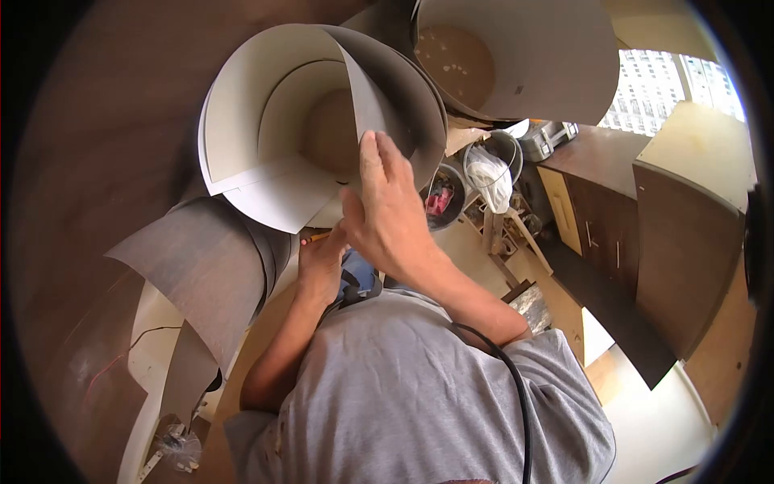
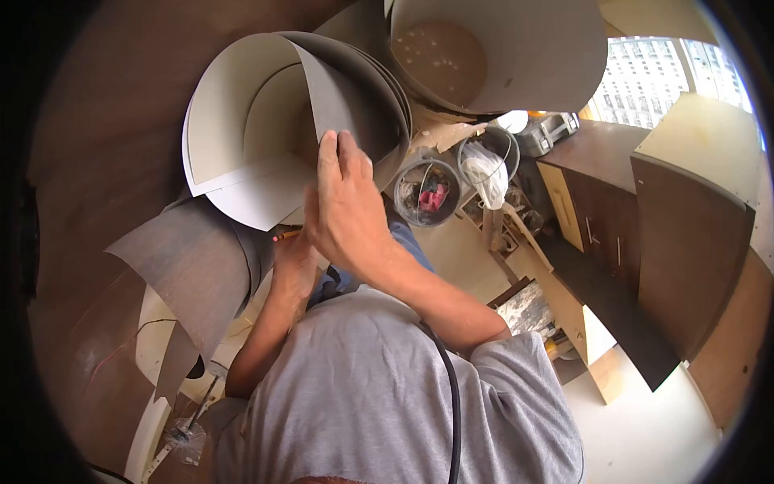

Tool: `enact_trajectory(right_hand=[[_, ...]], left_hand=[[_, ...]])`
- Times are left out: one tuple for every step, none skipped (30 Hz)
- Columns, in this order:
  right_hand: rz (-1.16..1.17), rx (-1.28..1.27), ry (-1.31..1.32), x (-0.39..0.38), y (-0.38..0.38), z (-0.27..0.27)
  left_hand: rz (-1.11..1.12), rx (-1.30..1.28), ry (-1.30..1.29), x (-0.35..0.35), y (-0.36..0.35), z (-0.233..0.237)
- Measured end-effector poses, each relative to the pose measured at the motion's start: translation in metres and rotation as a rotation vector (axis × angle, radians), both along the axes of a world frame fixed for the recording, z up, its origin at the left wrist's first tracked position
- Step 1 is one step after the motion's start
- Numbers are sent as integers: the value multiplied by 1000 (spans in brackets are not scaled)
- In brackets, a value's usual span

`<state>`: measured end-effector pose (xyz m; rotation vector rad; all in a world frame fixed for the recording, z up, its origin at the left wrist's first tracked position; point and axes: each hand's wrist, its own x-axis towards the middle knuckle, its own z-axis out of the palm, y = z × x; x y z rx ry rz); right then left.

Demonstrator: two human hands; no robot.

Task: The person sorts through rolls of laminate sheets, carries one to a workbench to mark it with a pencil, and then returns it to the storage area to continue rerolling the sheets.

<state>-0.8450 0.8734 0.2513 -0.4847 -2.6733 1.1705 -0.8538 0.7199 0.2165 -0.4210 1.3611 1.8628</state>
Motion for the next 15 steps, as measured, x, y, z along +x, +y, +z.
enact_trajectory(right_hand=[[7, -49, 6, 2, -7, -1], [14, -99, 11, 3, -14, -1], [25, -94, 12, 4, -18, -1], [6, -156, -26, 5, -23, 0], [-13, -217, -66, 5, -25, 0], [-7, -212, -66, 5, -27, -2], [8, -233, -85, 8, -29, -4], [18, -254, -104, 10, -31, -4], [16, -251, -102, 10, -32, -3], [5, -209, -62, 9, -29, -2], [-7, -170, -19, 9, -27, -1], [-12, -176, -11, 10, -25, 2], [9, -184, -41, 10, -20, 4], [31, -191, -68, 9, -18, 5], [25, -197, -51, 8, -17, 7]], left_hand=[[-53, -122, 12, -1, 0, 1], [-106, -246, 22, -2, -1, 1], [-95, -241, 23, 0, -3, -4], [-110, -261, 143, 3, -7, -14], [-125, -280, 263, 7, -9, -24], [-118, -276, 263, 10, -12, -34], [-93, -252, 253, 14, -14, -44], [-72, -227, 244, 12, -14, -40], [-74, -223, 245, 7, -17, -33], [-113, -207, 108, 0, -21, -23], [-153, -194, -28, -4, -23, -13], [-107, -199, -22, -1, -28, -8], [-111, -208, -9, 1, -38, 8], [-317, -230, -38, -2, -52, 34], [-523, -254, -68, -4, -59, 62]])
